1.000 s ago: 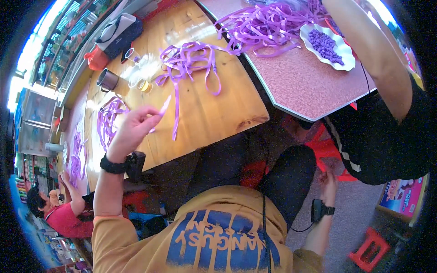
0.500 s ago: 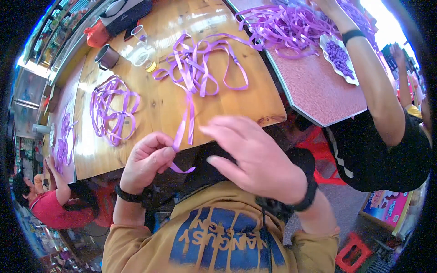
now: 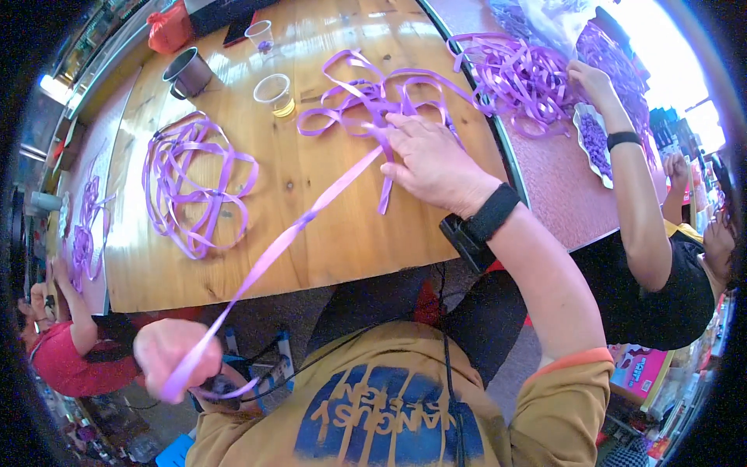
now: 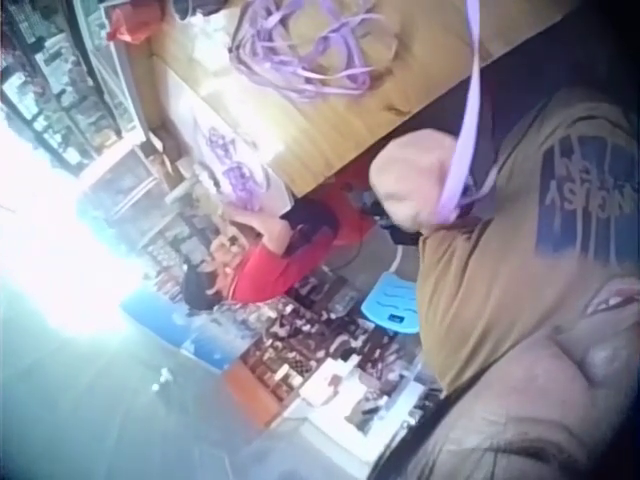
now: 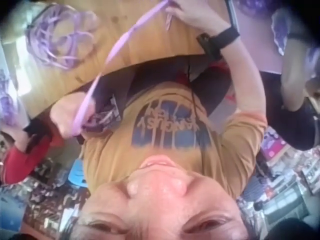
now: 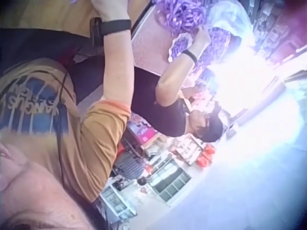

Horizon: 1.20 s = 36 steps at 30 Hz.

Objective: The person ties knots in purple ribbons by hand, pulling each ribbon taut and then gathering them into a pile on the table.

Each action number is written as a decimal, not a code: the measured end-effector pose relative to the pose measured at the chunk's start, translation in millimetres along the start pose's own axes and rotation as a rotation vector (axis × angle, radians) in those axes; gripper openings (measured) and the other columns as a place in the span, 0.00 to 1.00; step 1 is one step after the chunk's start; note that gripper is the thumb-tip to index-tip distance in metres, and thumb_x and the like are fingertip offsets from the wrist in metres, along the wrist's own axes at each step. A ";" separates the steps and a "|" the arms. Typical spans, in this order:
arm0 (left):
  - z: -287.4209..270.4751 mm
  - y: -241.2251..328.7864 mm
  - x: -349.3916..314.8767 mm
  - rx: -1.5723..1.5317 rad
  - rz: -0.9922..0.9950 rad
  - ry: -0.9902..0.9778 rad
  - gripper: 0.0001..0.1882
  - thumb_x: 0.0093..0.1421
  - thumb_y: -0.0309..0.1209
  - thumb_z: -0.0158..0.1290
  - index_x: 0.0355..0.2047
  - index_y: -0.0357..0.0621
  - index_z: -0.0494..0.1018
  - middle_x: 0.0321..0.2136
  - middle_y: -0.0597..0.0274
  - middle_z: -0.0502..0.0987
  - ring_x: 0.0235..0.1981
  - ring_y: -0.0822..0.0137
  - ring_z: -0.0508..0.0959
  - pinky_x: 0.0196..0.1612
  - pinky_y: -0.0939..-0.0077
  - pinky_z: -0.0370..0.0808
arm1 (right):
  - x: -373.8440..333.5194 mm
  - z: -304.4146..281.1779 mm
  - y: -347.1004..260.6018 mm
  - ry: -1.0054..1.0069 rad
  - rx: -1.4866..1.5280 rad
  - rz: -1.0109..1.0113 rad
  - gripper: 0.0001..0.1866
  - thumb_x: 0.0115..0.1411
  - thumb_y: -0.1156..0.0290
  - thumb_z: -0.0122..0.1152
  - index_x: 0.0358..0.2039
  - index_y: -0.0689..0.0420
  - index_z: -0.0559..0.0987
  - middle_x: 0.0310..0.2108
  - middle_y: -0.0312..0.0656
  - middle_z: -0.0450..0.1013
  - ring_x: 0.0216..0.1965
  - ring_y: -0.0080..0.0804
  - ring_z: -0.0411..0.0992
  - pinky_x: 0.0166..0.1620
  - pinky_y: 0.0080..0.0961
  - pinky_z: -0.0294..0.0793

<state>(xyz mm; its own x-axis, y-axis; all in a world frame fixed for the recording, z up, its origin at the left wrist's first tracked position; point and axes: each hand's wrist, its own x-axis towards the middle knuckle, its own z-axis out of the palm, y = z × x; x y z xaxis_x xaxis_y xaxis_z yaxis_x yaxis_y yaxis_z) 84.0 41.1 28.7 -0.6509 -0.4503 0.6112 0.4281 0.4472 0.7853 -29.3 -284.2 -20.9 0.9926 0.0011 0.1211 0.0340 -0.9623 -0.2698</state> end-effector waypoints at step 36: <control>-29.2 -12.3 68.6 0.863 -0.897 1.142 0.07 0.54 0.25 0.50 0.34 0.41 0.72 0.30 0.69 0.71 0.33 0.78 0.70 0.36 0.81 0.67 | -110.1 -52.0 -139.3 -0.122 1.414 0.529 0.09 0.61 0.68 0.51 0.31 0.60 0.75 0.24 0.26 0.66 0.25 0.10 0.58 0.29 0.10 0.59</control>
<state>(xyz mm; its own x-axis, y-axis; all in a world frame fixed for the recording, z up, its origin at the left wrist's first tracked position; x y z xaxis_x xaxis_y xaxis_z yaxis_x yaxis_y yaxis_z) 52.5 -17.9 63.9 0.4380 -0.8943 0.0913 -0.4925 -0.1537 0.8566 -149.4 -164.4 52.9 0.9268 -0.1609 -0.3394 -0.3093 0.1858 -0.9326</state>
